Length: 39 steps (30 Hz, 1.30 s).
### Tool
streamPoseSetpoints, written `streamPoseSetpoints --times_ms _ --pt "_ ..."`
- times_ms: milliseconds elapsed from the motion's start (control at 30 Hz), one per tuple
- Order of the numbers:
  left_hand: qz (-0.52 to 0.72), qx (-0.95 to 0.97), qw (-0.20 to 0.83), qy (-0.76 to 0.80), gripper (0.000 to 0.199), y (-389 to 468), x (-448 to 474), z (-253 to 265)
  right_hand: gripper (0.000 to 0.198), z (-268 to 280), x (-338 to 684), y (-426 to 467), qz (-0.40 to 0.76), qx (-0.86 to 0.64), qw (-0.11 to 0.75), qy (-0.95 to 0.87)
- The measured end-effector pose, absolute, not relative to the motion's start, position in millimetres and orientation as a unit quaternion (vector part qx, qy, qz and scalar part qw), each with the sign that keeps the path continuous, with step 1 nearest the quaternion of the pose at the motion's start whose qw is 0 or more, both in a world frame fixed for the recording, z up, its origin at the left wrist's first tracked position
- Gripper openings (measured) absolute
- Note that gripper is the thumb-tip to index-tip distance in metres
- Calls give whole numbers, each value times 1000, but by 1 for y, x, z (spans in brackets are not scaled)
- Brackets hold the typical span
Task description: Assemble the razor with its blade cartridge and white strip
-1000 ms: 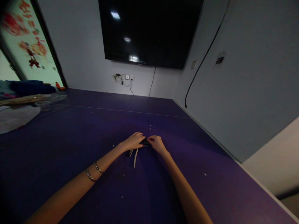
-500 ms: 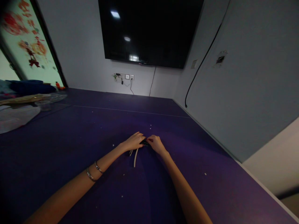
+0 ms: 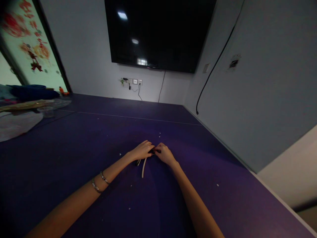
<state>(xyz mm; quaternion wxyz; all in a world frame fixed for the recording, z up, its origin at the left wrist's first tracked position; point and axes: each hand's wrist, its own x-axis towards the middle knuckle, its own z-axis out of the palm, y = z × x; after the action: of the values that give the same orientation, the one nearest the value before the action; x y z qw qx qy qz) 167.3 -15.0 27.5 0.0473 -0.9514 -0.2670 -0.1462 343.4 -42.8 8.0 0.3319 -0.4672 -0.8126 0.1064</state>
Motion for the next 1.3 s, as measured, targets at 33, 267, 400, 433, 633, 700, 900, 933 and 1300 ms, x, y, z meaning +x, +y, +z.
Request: streamPoseSetpoints --times_ms 33,267,400,433,633,700,900,933,1300 --pt "-147 -951 47 -267 19 -15 167 27 17 8 343 -43 109 -468 334 -811" --pt "-162 -944 47 -285 37 -19 166 33 26 -3 350 -40 183 -509 470 -697" --pt "-199 -923 47 -326 24 -28 160 64 38 -6 354 -39 275 -538 534 -592" --pt "-213 -910 51 -353 19 -31 157 74 39 -6 354 -38 284 -537 540 -583" --pt "-115 -866 -29 -486 19 -56 135 98 37 -7 353 -37 298 -538 524 -589" --pt "-52 -858 -28 -510 21 -64 130 87 37 -9 353 -35 301 -541 517 -592" --pt "-7 -847 -16 -531 32 -82 127 50 39 -9 353 -36 306 -541 505 -599" --pt "-10 -846 -17 -534 33 -84 128 47 38 -8 352 -36 306 -542 503 -599" --pt "-40 -829 -34 -556 31 -82 131 36 37 -7 354 -37 302 -533 562 -556"
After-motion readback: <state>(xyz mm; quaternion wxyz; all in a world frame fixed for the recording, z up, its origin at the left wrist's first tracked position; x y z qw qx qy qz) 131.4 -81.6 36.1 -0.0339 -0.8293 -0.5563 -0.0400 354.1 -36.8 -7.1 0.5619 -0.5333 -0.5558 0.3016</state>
